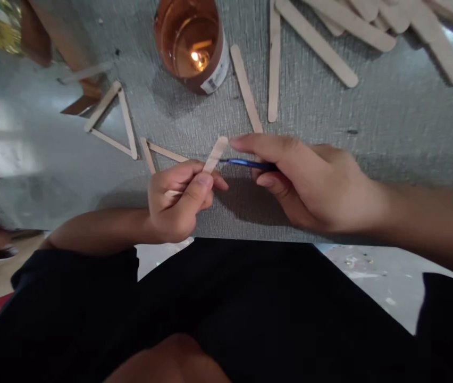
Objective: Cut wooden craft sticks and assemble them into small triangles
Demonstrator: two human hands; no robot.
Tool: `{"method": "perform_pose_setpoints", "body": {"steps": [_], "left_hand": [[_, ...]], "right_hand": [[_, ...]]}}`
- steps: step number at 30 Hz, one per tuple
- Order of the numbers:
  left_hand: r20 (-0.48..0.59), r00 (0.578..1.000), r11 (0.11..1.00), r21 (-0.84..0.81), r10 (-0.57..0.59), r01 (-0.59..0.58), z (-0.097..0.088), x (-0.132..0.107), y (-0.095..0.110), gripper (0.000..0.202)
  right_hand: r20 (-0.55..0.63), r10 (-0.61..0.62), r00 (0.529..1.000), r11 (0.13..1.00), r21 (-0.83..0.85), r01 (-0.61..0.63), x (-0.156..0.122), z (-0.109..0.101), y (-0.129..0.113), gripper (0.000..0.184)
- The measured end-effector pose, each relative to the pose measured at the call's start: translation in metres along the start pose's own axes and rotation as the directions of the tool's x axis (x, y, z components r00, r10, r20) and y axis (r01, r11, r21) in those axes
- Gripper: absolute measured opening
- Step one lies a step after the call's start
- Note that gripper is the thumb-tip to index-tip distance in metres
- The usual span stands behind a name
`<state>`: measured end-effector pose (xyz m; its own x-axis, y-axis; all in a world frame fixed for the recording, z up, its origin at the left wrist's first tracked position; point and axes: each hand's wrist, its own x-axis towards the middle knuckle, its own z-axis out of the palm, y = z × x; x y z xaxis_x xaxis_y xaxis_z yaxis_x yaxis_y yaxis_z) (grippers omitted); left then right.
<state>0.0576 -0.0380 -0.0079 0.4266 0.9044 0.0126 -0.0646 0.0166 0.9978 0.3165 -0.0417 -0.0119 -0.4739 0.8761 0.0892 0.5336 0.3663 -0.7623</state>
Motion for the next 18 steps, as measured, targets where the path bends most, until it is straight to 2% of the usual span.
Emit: {"method": "perform_pose_setpoints", "body": {"steps": [3, 6, 8, 11, 15, 18], "left_hand": [[0.035, 0.999, 1.000, -0.023, 0.003, -0.002, -0.0016, 0.0010, 0.0008, 0.017], [0.044, 0.999, 0.998, -0.055, 0.013, -0.011, -0.0011, 0.0019, 0.0027, 0.019], [0.031, 0.999, 0.996, -0.082, -0.024, 0.027, -0.0002, 0.0024, 0.0038, 0.023], [0.008, 0.995, 0.983, -0.155, -0.095, 0.095, 0.0008, 0.0029, 0.0048, 0.025], [-0.009, 0.991, 0.974, -0.184, -0.133, 0.129, 0.0011, 0.0025, 0.0040, 0.027], [-0.019, 0.993, 0.983, -0.146, -0.113, 0.109, 0.0006, 0.0021, 0.0022, 0.027]], "right_hand": [[-0.001, -0.105, 0.995, 0.994, 0.015, 0.105, 0.0026, -0.0017, -0.0010, 0.042], [0.023, -0.031, 0.999, 0.999, 0.039, 0.030, 0.0065, -0.0046, -0.0033, 0.037], [0.065, 0.000, 0.998, 0.993, 0.116, -0.007, 0.0088, -0.0058, -0.0039, 0.041], [0.109, -0.040, 0.993, 0.985, 0.173, 0.021, 0.0092, -0.0046, -0.0022, 0.056], [0.042, -0.126, 0.991, 0.992, 0.009, 0.125, 0.0051, -0.0018, 0.0009, 0.074], [-0.009, -0.159, 0.987, 0.984, -0.084, 0.158, 0.0034, -0.0024, 0.0011, 0.070]]}}
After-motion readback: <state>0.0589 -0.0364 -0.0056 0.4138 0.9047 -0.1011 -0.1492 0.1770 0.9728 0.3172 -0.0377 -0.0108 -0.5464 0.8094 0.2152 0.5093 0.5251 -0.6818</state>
